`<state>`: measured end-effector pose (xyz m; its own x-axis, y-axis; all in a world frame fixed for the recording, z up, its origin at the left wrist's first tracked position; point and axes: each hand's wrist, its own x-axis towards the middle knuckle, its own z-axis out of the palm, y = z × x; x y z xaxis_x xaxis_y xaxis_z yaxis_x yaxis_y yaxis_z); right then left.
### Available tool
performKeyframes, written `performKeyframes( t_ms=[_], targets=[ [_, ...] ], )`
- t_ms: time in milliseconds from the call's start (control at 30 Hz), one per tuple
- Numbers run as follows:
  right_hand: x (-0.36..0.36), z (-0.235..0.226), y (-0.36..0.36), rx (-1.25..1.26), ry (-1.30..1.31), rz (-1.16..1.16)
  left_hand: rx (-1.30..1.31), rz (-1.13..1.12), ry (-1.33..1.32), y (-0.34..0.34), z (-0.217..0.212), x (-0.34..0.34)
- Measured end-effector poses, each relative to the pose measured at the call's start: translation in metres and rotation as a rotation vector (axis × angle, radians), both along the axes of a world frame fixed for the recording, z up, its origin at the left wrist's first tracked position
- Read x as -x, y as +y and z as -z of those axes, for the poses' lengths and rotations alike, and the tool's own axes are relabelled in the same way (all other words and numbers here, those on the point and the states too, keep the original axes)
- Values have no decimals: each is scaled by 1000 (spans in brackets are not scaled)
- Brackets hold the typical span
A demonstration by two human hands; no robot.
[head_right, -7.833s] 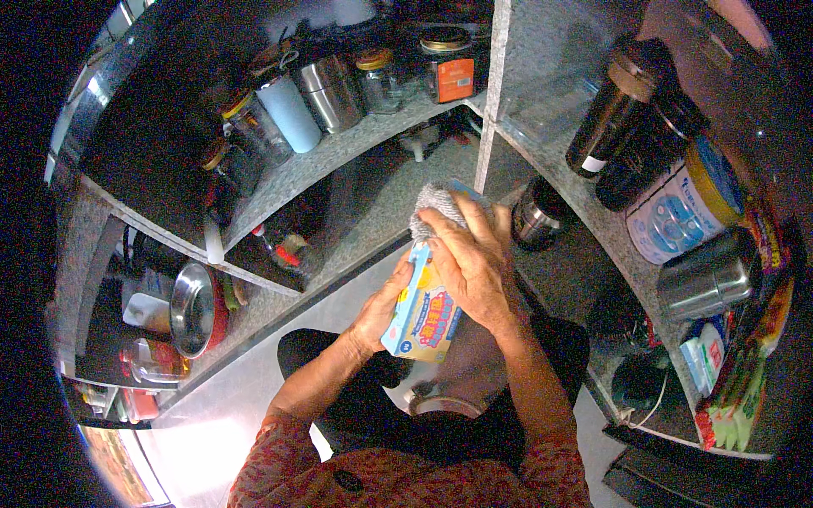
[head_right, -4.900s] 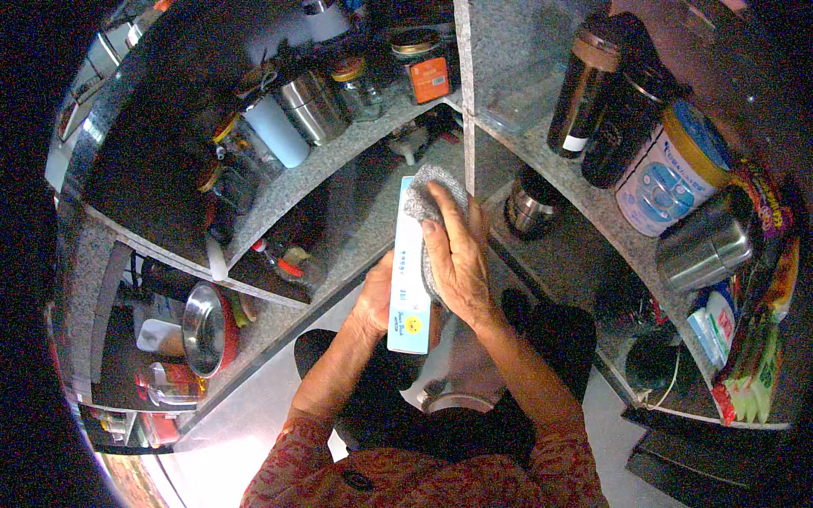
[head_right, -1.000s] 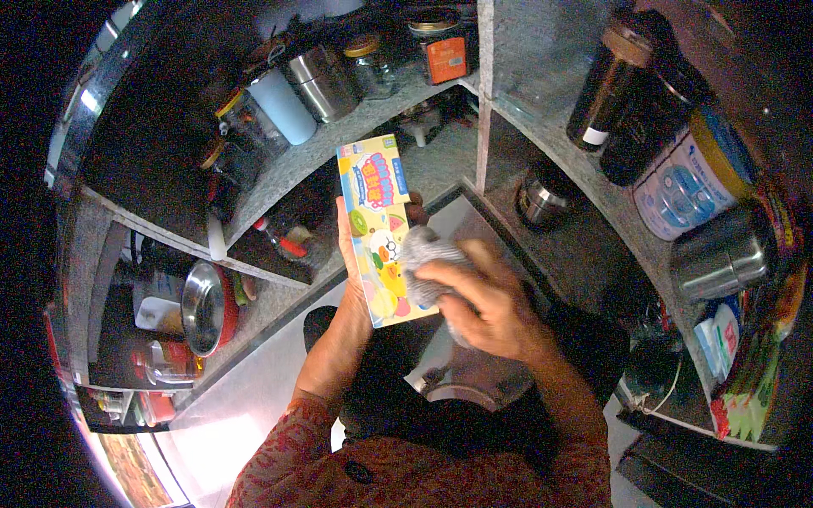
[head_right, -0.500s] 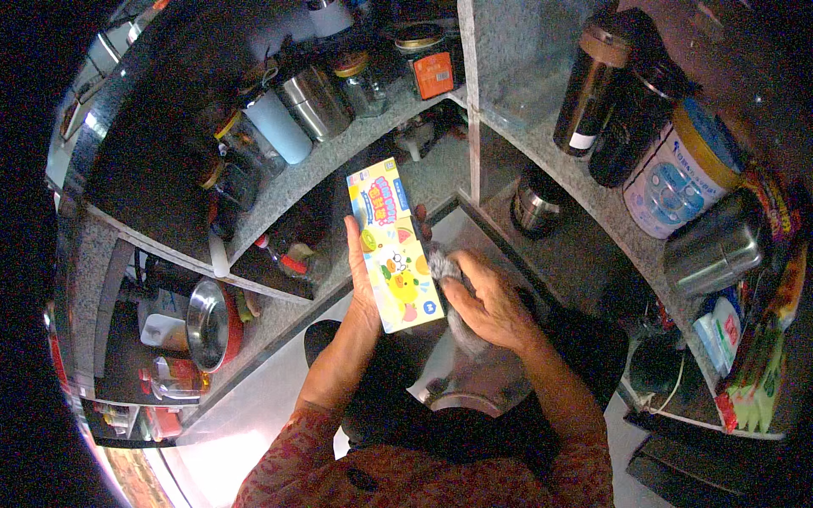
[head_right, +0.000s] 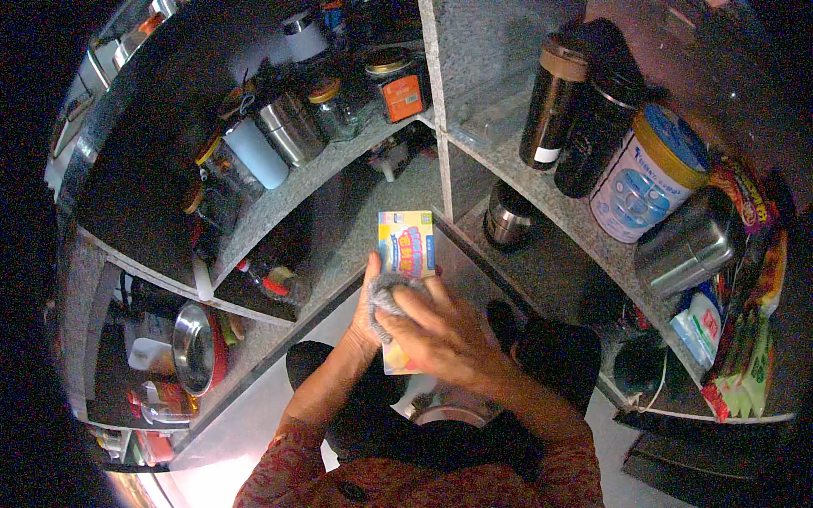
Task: The person sits on the floor in front of an open cabinet and wipes various items with a cloth. They clean a glass jar, a rectangular box, a plastic grater, and two travel mugs, placing each item back on the shelf after wiping.
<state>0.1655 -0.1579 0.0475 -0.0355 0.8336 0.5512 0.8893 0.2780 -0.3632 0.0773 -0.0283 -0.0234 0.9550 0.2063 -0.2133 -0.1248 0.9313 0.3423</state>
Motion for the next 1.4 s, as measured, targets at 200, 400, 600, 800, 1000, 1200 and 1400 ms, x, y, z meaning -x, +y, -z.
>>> performKeyframes(
  t_ms=[200, 400, 600, 800, 1000, 1200, 1400],
  targets=[
    [1, 3, 7, -9, -123, 196, -83, -47, 68, -13, -7, -2],
    [-28, 2, 8, 39, 257, 368, -5, -140, -53, 26, 9, 8],
    [-21, 21, 25, 877, 944, -6, -93, -349, 6, 46, -3, 15],
    [18, 42, 47, 713, 1477, -6, -154, -466, 25, 57, -5, 37],
    [45, 28, 77, 558, 1633, -25, -566, -601, 170, 46, -21, 69],
    [70, 44, 113, 465, 1808, -105, -715, -835, 325, 60, -21, 89],
    [105, 45, 172, 371, 1988, -143, -718, -1135, 503, 79, -34, 100]
  ],
)
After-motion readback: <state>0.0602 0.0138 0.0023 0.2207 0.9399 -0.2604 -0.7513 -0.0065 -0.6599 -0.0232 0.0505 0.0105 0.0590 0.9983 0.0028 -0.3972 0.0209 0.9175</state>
